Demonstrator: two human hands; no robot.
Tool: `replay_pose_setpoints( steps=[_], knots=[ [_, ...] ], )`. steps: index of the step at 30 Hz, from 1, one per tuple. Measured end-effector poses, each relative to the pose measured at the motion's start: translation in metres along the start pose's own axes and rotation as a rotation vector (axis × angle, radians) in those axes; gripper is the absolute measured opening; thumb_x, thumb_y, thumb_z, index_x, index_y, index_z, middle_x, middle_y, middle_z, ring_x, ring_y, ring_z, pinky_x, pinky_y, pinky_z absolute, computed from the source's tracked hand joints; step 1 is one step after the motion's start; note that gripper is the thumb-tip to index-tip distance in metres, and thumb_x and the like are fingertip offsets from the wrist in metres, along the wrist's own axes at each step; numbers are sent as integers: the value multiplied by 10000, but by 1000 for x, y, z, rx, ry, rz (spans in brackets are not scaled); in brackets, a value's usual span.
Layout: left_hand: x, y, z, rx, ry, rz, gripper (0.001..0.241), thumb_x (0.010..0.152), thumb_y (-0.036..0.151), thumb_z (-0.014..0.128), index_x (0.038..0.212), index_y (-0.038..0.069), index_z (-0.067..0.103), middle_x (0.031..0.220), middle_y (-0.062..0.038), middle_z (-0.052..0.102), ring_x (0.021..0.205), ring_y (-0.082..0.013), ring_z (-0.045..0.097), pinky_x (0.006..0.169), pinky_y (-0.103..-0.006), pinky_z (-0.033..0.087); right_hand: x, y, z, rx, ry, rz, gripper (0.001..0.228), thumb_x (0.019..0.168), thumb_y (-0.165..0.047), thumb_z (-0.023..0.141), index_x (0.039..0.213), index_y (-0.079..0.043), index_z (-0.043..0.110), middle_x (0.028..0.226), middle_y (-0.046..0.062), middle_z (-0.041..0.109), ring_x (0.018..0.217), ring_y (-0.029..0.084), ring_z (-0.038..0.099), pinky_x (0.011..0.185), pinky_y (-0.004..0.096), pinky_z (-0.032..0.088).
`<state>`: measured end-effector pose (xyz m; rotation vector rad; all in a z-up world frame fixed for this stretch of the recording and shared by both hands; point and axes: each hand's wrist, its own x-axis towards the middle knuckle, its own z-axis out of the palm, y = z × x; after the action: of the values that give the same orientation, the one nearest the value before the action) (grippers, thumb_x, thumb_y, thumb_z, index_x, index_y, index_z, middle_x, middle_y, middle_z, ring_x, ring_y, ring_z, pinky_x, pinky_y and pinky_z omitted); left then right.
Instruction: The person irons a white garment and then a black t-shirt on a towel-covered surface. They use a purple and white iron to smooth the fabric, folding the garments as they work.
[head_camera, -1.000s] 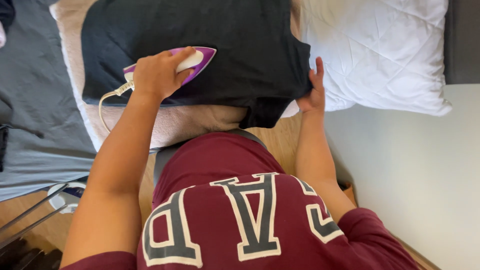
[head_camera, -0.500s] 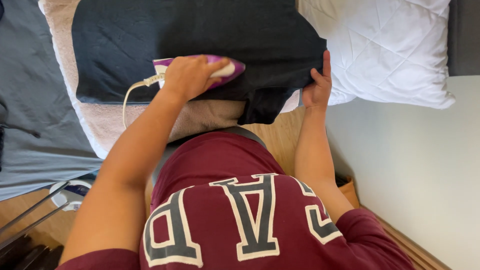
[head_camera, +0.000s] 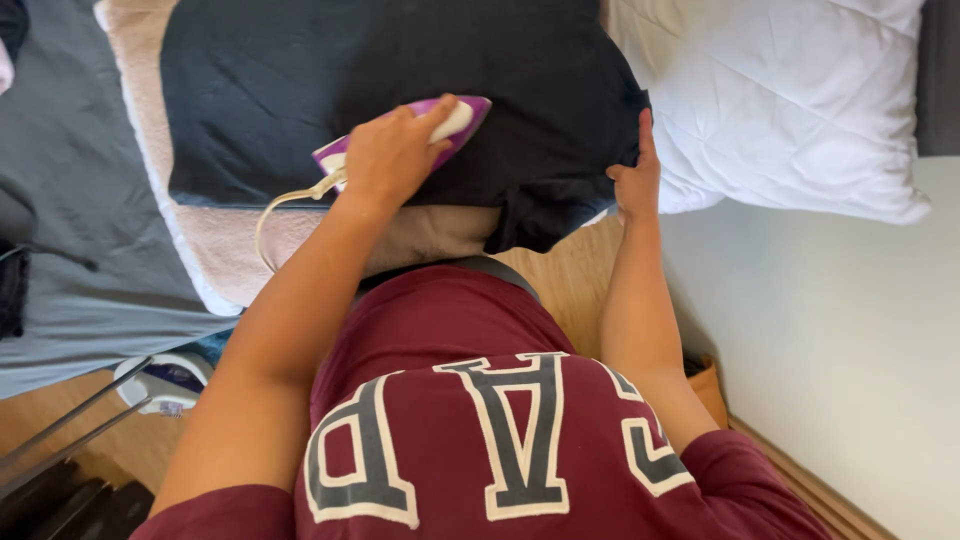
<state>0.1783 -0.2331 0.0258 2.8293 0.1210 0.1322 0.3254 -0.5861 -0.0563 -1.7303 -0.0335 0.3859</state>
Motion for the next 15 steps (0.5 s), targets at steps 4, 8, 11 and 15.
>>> replay_pose_setpoints(
  steps=[4,8,11,15],
  knots=[
    [-32,-56,-11,140,69,-354,510,927,449,762,1402,341,611,797,-127,699,561,-340,687,479,-470,529,0,-15,24,-319,117,34,1076,569,209,390,1588,-131,322,1650,124,366,1532,297,311,1205,289,275],
    [-64,-126,-28,205,-3,-693,466,993,521,735,1400,386,553,832,-123,716,664,-330,718,519,-487,558,6,-28,48,-663,150,53,1050,607,178,371,1597,-165,303,1668,155,280,1545,344,246,1244,383,238],
    [-86,-169,-43,84,82,-800,456,965,377,789,1371,339,583,968,-123,771,805,-406,724,657,-529,544,16,-11,47,-720,208,-12,953,662,195,356,1581,-51,304,1656,141,320,1538,305,272,1256,341,207],
    [-113,-227,-52,127,90,-847,517,911,434,847,1388,366,659,925,-131,779,757,-377,730,655,-498,549,22,16,40,-772,321,-15,952,660,154,374,1589,-25,273,1663,184,282,1546,327,242,1257,336,187]
  ],
)
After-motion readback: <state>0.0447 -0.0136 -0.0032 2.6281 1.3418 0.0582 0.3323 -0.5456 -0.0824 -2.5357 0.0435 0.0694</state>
